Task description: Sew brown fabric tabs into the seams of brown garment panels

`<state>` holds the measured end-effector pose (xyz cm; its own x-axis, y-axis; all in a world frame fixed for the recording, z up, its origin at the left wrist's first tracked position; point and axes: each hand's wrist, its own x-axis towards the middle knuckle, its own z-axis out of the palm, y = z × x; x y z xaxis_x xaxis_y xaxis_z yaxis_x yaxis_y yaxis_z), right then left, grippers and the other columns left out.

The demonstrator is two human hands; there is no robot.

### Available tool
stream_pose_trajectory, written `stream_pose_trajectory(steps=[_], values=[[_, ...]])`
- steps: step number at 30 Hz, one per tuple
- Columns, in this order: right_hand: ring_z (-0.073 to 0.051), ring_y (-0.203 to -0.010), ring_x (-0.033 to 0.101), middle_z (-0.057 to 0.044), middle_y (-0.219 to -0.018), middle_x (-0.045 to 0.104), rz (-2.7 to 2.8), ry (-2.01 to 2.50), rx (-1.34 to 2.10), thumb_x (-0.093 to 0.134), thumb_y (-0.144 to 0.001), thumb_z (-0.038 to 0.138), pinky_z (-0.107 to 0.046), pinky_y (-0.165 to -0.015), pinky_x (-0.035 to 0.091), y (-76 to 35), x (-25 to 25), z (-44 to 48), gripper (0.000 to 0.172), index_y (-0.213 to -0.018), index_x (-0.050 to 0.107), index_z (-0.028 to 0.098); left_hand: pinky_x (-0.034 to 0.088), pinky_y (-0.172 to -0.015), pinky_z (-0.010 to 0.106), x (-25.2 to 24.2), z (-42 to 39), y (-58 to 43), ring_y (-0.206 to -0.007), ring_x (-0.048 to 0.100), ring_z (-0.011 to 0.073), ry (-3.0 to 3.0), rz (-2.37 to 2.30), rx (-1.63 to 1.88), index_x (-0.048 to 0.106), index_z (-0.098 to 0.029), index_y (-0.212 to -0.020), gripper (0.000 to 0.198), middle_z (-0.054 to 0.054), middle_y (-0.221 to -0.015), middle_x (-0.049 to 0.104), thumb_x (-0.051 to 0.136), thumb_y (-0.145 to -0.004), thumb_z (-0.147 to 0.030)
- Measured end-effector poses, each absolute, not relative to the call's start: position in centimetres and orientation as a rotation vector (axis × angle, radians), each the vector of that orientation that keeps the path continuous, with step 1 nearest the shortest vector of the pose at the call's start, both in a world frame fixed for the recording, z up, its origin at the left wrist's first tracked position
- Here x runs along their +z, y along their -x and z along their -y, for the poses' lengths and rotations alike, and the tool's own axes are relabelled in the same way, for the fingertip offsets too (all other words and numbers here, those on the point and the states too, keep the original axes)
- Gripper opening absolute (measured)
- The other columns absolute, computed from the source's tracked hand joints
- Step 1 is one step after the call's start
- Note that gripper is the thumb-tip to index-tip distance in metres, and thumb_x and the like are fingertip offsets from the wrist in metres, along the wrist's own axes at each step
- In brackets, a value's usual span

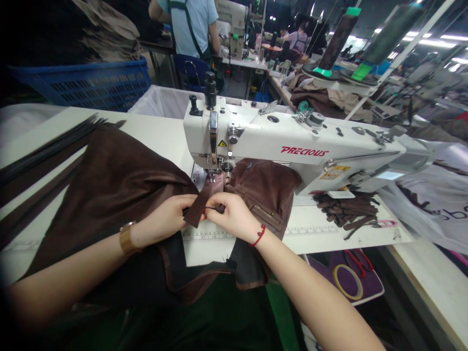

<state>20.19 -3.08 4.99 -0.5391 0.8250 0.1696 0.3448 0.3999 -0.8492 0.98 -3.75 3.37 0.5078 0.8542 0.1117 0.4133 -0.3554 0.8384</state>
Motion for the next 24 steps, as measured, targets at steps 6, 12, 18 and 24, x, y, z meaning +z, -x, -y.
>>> stream_pose_trajectory(steps=[6, 12, 18, 24], values=[[-0.013, -0.075, 0.057, 0.0, -0.077, 0.059, 2.136, 0.868, 1.149, 0.058, -0.079, 0.01, -0.024, -0.072, 0.044, -20.7, 5.0, 3.2, 0.011, -0.072, 0.063, 0.016, 0.044, -0.085, 0.039, 2.5, 5.2, -1.0, -0.087, 0.059, 0.0224, -2.186, -1.109, 0.756, 0.069, -0.016, -0.076, 0.02, 0.008, -0.085, 0.065, 0.052, -0.086, -0.017], [-0.013, -0.072, 0.055, 0.0, -0.075, 0.057, 2.36, 0.902, 0.948, 0.061, -0.084, 0.014, -0.026, -0.071, 0.044, -21.0, 3.4, 4.7, 0.014, -0.069, 0.062, 0.017, 0.047, -0.083, 0.038, 2.3, 6.8, -0.4, -0.091, 0.058, 0.0222, -2.673, -1.059, 0.461, 0.068, -0.017, -0.085, 0.019, 0.008, -0.092, 0.064, 0.05, -0.09, -0.015], [-0.018, -0.083, 0.051, -0.006, -0.094, 0.06, 2.751, 0.885, 0.45, 0.051, -0.094, 0.026, -0.032, -0.074, 0.041, -22.0, 3.7, 7.1, 0.018, -0.098, 0.067, 0.018, 0.021, -0.114, 0.054, 2.0, 7.8, 2.0, -0.125, 0.045, 0.028, -2.712, -0.901, 0.27, 0.058, -0.021, -0.117, 0.033, 0.011, -0.132, 0.051, 0.056, -0.088, -0.038], [-0.022, -0.088, 0.048, -0.01, -0.105, 0.058, 2.893, 0.914, 0.32, 0.047, -0.091, 0.019, -0.037, -0.077, 0.042, -22.4, 4.4, 8.8, 0.03, -0.118, 0.059, 0.016, 0.015, -0.115, 0.056, 2.2, 6.0, 3.3, -0.13, 0.041, 0.0299, -2.799, -0.639, 0.156, 0.052, -0.025, -0.129, 0.048, 0.012, -0.138, 0.049, 0.053, -0.089, -0.051]])
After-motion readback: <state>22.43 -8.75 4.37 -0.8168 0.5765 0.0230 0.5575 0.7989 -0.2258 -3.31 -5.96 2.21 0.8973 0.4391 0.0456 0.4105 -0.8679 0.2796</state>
